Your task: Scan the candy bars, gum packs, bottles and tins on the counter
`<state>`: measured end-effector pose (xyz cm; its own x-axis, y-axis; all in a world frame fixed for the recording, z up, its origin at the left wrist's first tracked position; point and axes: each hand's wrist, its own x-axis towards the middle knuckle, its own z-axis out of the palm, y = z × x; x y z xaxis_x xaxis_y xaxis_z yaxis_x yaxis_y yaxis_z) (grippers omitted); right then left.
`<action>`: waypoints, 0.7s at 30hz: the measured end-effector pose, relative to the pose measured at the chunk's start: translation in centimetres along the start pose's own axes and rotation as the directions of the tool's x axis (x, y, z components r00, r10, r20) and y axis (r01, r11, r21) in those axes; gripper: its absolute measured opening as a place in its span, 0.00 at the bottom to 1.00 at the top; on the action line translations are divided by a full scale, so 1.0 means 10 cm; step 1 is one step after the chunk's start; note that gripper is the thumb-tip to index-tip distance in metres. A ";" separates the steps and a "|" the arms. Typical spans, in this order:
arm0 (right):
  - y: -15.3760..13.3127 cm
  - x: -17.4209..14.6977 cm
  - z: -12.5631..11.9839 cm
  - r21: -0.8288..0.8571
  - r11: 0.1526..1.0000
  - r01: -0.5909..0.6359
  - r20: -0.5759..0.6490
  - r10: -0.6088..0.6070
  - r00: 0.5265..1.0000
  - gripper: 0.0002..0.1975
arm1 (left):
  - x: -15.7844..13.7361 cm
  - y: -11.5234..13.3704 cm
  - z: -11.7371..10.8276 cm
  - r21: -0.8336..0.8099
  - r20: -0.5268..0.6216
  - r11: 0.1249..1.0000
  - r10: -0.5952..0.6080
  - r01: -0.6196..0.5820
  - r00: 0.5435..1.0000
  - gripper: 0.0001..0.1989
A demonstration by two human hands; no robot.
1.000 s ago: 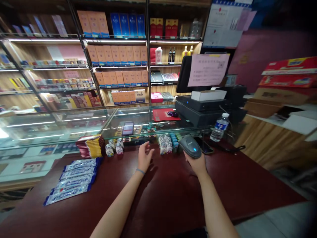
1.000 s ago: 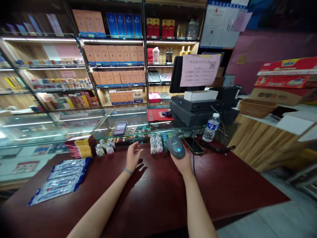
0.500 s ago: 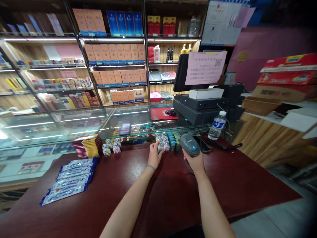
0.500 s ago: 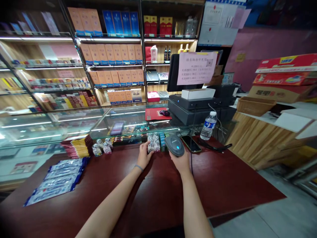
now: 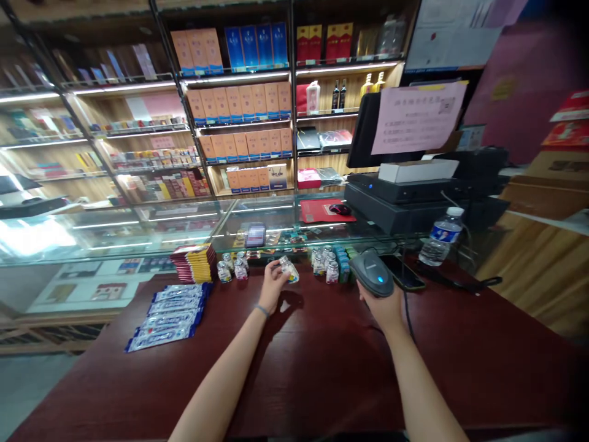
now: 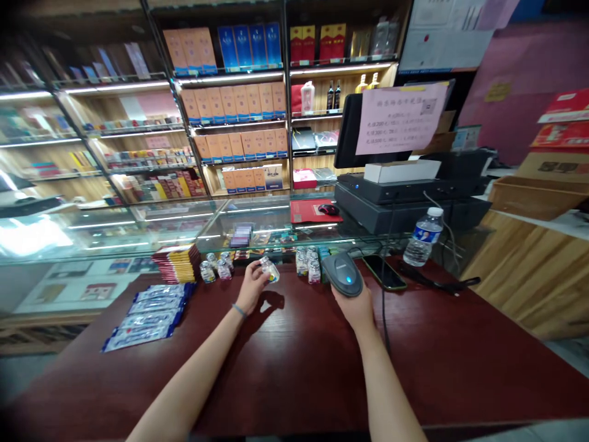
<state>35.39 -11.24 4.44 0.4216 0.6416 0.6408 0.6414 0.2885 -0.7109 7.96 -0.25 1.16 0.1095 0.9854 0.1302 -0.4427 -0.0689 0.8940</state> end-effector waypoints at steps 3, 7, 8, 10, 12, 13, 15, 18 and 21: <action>-0.04 -0.07 0.14 0.008 1.000 -0.019 0.060 0.019 0.998 0.20 | -0.03 0.25 -0.39 -0.132 0.043 0.983 -0.121 0.126 0.992 0.27; -0.21 -0.25 0.33 0.006 1.000 -0.015 0.211 0.014 0.977 0.23 | -0.11 0.44 -0.77 -0.271 0.104 0.942 -0.177 0.199 0.979 0.22; -0.28 -0.30 0.36 0.000 1.000 -0.004 0.269 0.004 0.963 0.24 | -0.12 0.46 -0.83 -0.309 0.093 0.932 -0.171 0.192 0.981 0.20; -0.42 -0.38 0.41 -0.027 0.998 0.048 0.424 -0.032 0.905 0.23 | -0.13 0.47 -0.91 -0.372 0.062 0.913 -0.153 0.165 0.986 0.16; -0.56 -0.45 0.44 0.002 0.984 0.180 0.569 -0.149 0.808 0.24 | -0.14 0.46 -0.94 -0.408 0.042 0.901 -0.145 0.149 0.989 0.14; -0.62 -0.47 0.45 0.021 0.968 0.249 0.621 -0.208 0.756 0.25 | -0.13 0.46 -0.95 -0.417 0.041 0.896 -0.147 0.151 0.988 0.13; -0.70 -0.50 0.47 0.044 0.931 0.363 0.683 -0.293 0.669 0.28 | -0.13 0.45 -0.95 -0.421 0.051 0.892 -0.157 0.164 0.986 0.13; -0.75 -0.53 0.50 0.010 0.890 0.456 0.711 -0.327 0.623 0.31 | -0.12 0.45 -0.96 -0.364 0.043 0.916 -0.162 0.167 0.986 0.15; -0.77 -0.52 0.50 -0.013 0.871 0.490 0.736 -0.323 0.594 0.24 | -0.09 0.46 -0.97 -0.190 0.006 0.972 -0.140 0.139 0.990 0.16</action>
<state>25.05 -13.24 5.10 -0.4289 0.8113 0.3973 0.7740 0.5568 -0.3014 -2.78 0.09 1.02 0.1763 0.9843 0.0063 -0.5840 0.0995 0.8056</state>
